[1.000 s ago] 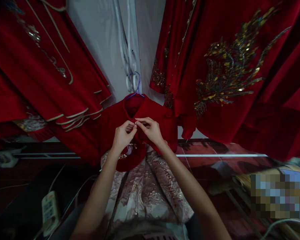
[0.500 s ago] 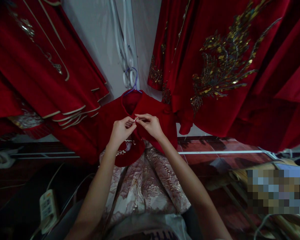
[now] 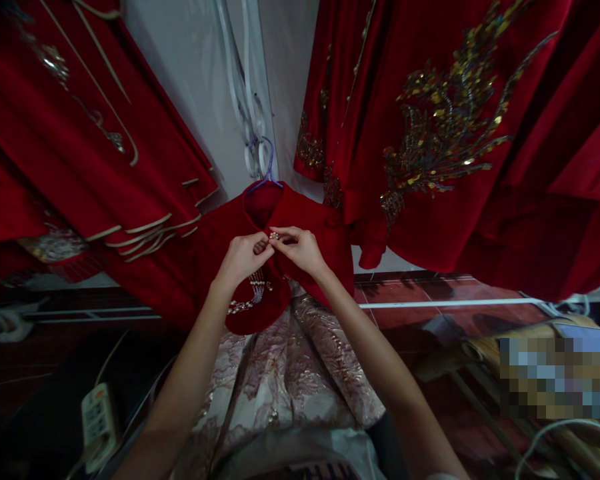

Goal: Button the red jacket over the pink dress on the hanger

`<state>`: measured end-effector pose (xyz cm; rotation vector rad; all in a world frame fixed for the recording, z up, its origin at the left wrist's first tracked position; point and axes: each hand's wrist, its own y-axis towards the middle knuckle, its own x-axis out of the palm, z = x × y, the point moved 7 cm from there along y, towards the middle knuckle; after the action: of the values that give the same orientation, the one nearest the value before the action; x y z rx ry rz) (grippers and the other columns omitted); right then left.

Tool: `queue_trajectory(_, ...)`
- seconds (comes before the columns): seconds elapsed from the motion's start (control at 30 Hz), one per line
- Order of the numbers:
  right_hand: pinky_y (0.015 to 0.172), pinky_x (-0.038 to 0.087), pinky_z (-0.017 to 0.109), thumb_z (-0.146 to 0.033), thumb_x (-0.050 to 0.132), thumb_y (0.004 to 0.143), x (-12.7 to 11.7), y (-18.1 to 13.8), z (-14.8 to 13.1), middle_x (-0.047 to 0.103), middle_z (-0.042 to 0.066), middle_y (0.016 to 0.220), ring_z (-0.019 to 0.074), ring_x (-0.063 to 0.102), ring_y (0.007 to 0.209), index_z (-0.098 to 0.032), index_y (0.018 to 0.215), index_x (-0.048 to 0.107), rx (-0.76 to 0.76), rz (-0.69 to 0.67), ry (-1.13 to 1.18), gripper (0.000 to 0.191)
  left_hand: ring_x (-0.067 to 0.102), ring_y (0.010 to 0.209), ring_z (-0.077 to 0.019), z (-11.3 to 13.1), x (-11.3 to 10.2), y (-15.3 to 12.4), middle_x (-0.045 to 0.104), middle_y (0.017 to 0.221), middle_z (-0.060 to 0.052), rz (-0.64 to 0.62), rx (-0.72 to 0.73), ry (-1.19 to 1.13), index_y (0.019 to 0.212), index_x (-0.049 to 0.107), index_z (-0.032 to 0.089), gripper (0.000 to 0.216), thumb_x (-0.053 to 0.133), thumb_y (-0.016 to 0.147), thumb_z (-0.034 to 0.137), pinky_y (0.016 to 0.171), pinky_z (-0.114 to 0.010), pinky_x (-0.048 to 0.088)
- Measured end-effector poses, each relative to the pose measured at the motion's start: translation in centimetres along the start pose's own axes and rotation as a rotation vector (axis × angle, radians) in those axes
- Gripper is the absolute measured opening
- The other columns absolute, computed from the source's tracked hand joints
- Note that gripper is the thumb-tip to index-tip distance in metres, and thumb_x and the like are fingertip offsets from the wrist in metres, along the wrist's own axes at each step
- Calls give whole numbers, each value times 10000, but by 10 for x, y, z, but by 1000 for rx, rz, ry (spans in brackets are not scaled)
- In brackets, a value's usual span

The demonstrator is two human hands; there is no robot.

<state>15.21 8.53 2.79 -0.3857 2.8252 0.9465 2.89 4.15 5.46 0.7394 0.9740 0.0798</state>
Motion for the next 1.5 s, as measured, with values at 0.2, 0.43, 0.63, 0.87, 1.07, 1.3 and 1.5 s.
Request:
queue_trajectory(0.2, 769, 545, 307, -355, 658, 766, 0, -1, 2, 692, 77, 992, 161, 664, 811, -189, 1097, 678, -8, 10, -16, 371, 531, 594, -119, -1, 0, 6, 607, 674, -7, -80, 89, -13, 749, 595, 183, 105, 514, 807, 216, 581, -215, 358)
queue_trajectory(0.43, 702, 525, 267, -258, 621, 730, 4, 6, 6, 693, 41, 901, 148, 645, 765, -177, 1052, 662, 19, 25, -109, 334, 536, 620, -128, -2, 2, 12, 598, 705, -11, -96, 106, -68, 783, 599, 188, 63, 537, 795, 192, 608, -222, 383)
queue_trajectory(0.63, 777, 479, 280, -285, 446, 804, 8, 15, 31, 614, 17, 853, 131, 593, 788, -195, 877, 534, 104, 233, -33, 145, 577, 823, -124, -22, 39, -3, 612, 884, -35, 183, -160, -453, 877, 543, 192, 121, 443, 886, 261, 771, -235, 448)
queue_trajectory(0.87, 862, 460, 339, -249, 642, 680, 9, -35, 37, 495, 96, 1131, 179, 538, 998, -206, 1168, 340, 27, 60, -121, 575, 581, 1021, -138, -48, 90, -48, 565, 1241, -62, 171, -573, -1029, 1149, 512, 249, 315, 360, 922, 407, 791, -269, 495)
queue_trajectory(1.07, 792, 485, 344, -187, 572, 734, -12, -76, 43, 638, 39, 948, 190, 621, 852, -205, 1065, 475, 159, -113, -316, 346, 563, 1119, -164, -36, 95, -52, 506, 1348, -98, 55, -534, -1278, 1287, 482, 261, 445, 365, 913, 472, 882, -315, 481)
queue_trajectory(1.3, 778, 498, 327, -320, 530, 838, -27, -72, 31, 654, 47, 980, 179, 615, 871, -198, 1069, 559, 182, -159, -214, 263, 548, 1166, -222, -25, 107, -56, 526, 1334, -123, -80, -513, -1373, 1250, 531, 237, 520, 344, 894, 567, 870, -376, 502)
queue_trajectory(1.5, 674, 477, 292, -306, 614, 805, -23, -71, -4, 597, 48, 883, 152, 560, 740, -201, 1032, 566, 33, 73, -450, 254, 632, 943, -167, -38, 92, -62, 666, 1038, -82, -156, -480, -1133, 1066, 593, 168, 390, 678, 742, 367, 857, -307, 505)
